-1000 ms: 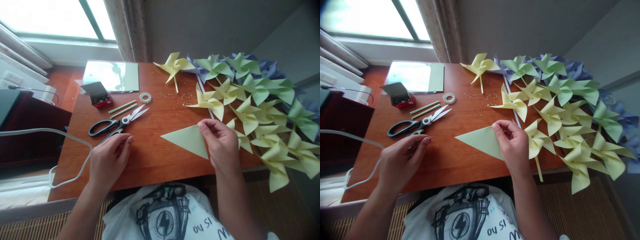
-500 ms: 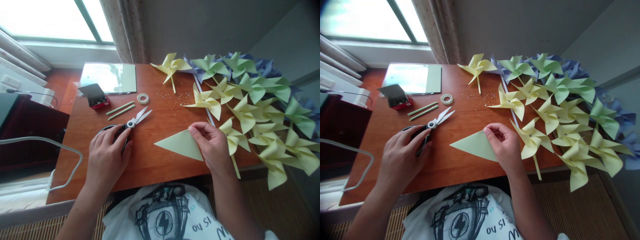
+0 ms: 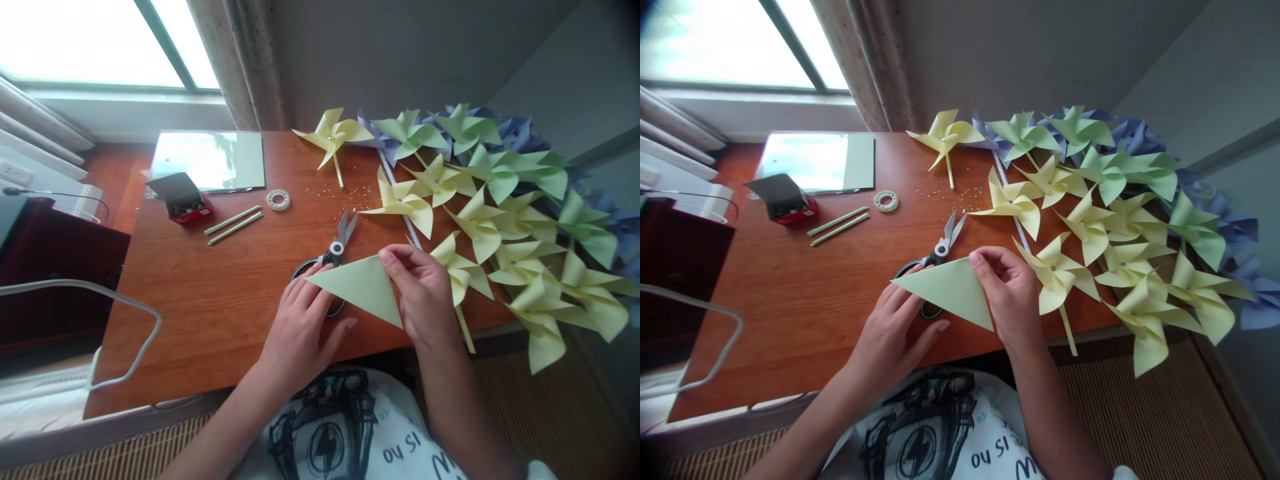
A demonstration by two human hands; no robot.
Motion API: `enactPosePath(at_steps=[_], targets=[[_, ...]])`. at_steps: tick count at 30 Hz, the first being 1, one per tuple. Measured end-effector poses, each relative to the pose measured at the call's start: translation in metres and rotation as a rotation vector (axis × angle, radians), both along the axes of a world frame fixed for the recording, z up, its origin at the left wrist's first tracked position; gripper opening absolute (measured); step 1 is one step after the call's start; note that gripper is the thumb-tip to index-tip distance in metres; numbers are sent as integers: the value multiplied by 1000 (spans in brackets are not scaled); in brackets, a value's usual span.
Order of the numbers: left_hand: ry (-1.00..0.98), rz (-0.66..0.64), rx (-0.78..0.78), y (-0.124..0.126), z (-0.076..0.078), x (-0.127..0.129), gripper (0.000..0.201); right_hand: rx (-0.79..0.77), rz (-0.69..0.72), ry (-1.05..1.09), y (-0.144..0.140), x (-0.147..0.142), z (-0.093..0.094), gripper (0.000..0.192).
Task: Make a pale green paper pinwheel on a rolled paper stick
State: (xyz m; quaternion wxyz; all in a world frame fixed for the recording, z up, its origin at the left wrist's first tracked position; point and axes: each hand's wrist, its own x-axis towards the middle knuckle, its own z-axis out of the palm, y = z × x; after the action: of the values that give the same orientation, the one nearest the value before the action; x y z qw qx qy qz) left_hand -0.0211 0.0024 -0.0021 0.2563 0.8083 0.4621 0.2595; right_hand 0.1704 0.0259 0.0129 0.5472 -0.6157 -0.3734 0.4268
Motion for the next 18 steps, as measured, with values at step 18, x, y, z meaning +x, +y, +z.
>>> enactPosePath(at_steps=[18], targets=[[-945, 488, -696, 13, 6, 11, 23, 40, 283, -93, -16, -30, -2, 19]])
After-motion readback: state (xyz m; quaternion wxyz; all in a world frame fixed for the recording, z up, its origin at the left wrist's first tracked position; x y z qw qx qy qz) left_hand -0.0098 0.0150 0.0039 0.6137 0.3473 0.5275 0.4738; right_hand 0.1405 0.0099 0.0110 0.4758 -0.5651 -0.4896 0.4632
